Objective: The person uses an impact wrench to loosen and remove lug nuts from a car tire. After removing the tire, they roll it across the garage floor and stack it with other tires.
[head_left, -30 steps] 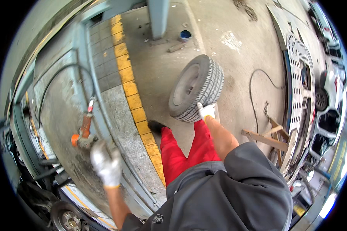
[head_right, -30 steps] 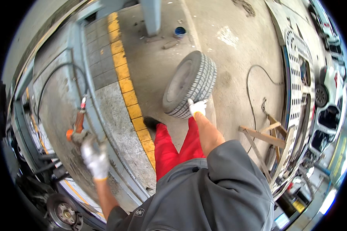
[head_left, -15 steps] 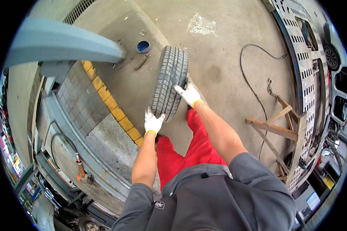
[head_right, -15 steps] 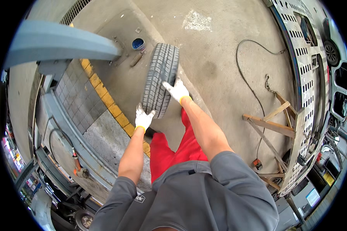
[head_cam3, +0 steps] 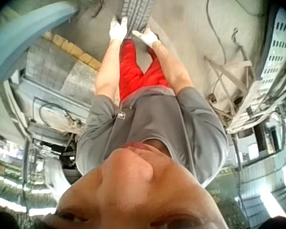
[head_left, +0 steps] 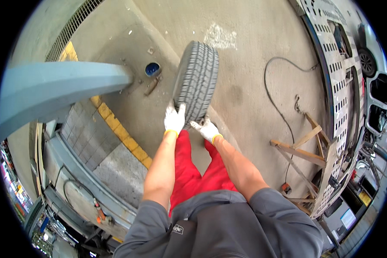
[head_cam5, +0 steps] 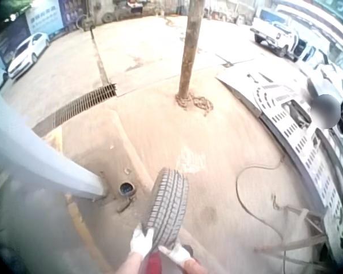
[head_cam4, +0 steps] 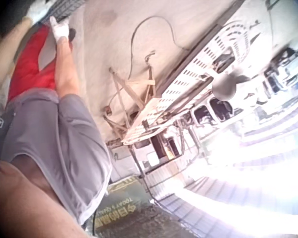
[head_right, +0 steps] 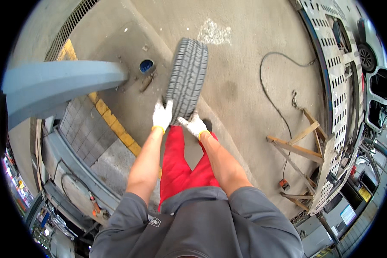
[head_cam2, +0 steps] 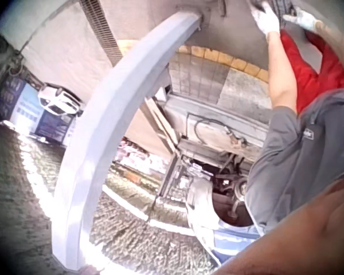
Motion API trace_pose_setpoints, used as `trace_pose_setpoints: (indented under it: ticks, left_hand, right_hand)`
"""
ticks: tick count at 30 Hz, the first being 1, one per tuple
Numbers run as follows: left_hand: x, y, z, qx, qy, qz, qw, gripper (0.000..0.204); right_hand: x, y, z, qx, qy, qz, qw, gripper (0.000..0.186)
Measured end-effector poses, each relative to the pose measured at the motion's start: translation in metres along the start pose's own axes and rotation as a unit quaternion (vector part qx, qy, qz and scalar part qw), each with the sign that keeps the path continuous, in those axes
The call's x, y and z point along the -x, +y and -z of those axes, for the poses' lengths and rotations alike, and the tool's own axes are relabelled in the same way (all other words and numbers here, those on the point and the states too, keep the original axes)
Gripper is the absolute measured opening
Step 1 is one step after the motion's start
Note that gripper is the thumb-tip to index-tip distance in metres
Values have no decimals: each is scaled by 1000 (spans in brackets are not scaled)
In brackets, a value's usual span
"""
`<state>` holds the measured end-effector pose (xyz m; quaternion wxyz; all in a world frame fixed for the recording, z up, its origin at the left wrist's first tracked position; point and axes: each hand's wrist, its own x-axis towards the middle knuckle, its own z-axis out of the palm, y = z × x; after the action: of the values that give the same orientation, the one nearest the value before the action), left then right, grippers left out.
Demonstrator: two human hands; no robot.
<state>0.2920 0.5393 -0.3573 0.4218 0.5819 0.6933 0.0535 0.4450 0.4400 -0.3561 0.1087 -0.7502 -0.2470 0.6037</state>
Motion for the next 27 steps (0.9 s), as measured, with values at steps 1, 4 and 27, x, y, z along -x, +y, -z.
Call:
trace_pose_setpoints:
  ticks: [1,4,27]
  left_hand:
    - [-5,-3,-3,12,-15,4,1000,79]
    - [-20,-2,-10,37,-100,35,994,78]
    - [-246,224,-59,-81,-103,14,991,84]
  right_hand:
    - [-7,-15,8,-4,32,11,999,112]
    - [-26,-38,44,-24,99,13,995,109]
    - [-296,-183,376,-393,111,89,909,80]
